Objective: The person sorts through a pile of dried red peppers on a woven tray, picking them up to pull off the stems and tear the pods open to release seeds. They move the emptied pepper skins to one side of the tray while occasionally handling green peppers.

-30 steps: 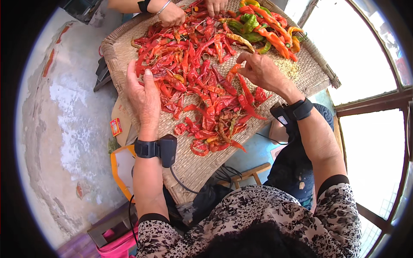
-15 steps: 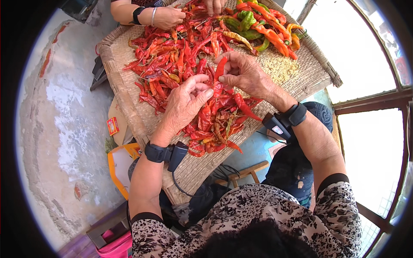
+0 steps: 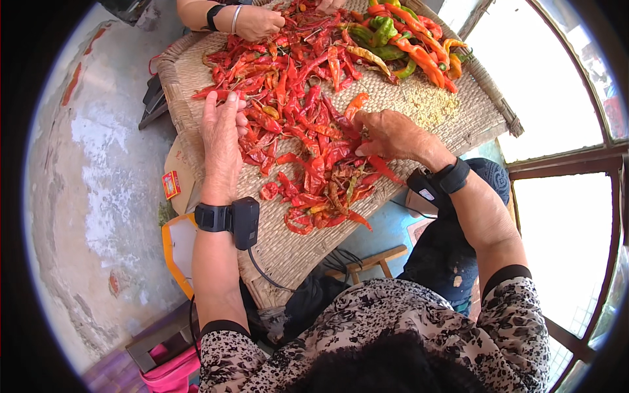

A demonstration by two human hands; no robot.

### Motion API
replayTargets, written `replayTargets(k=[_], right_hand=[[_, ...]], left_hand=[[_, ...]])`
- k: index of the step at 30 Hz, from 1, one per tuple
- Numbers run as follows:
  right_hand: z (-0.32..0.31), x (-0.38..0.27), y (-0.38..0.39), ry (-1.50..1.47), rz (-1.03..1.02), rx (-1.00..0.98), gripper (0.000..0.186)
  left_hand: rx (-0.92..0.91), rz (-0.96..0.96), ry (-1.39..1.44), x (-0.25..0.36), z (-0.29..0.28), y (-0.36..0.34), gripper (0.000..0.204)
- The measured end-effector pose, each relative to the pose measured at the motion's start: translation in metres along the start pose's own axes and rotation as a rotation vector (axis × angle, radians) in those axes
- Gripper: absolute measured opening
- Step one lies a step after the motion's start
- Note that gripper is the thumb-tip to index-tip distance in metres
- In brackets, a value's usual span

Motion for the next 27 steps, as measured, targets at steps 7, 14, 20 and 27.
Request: replayTargets(k=[7,14,20,27], right_hand=[[-0.028,-0.004,0.001,-0.416,-0.015,0.239,0.037],[-0.041,-0.034,-0.013,-0.809,-0.177,0.460,0.024],[-0.049,-0.045,-0.015,-0.824,-0.301,0.435,0.028],[0.002,-0.009,-0.016,-0.075,-0.006,0.266,0.028]], left_hand=[[-0.530,0.099,-0.357,0.001,0.063,0.042,0.035],[-0.736,-0.053,-0.298,-0.011,0.091,0.070,0.054],[-0.413,0.007,-0.194,-0.007,0.052,0.032,0.037],[-0.025,0.052,0.035,-0.001,0.003,0.002,0.057]])
Point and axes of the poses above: each hand's wrist, its own y-axis away from the middle knuckle, its own z-axis out of the palm, x = y × z, the point moved 8 cm from there along -y, towards the middle knuckle
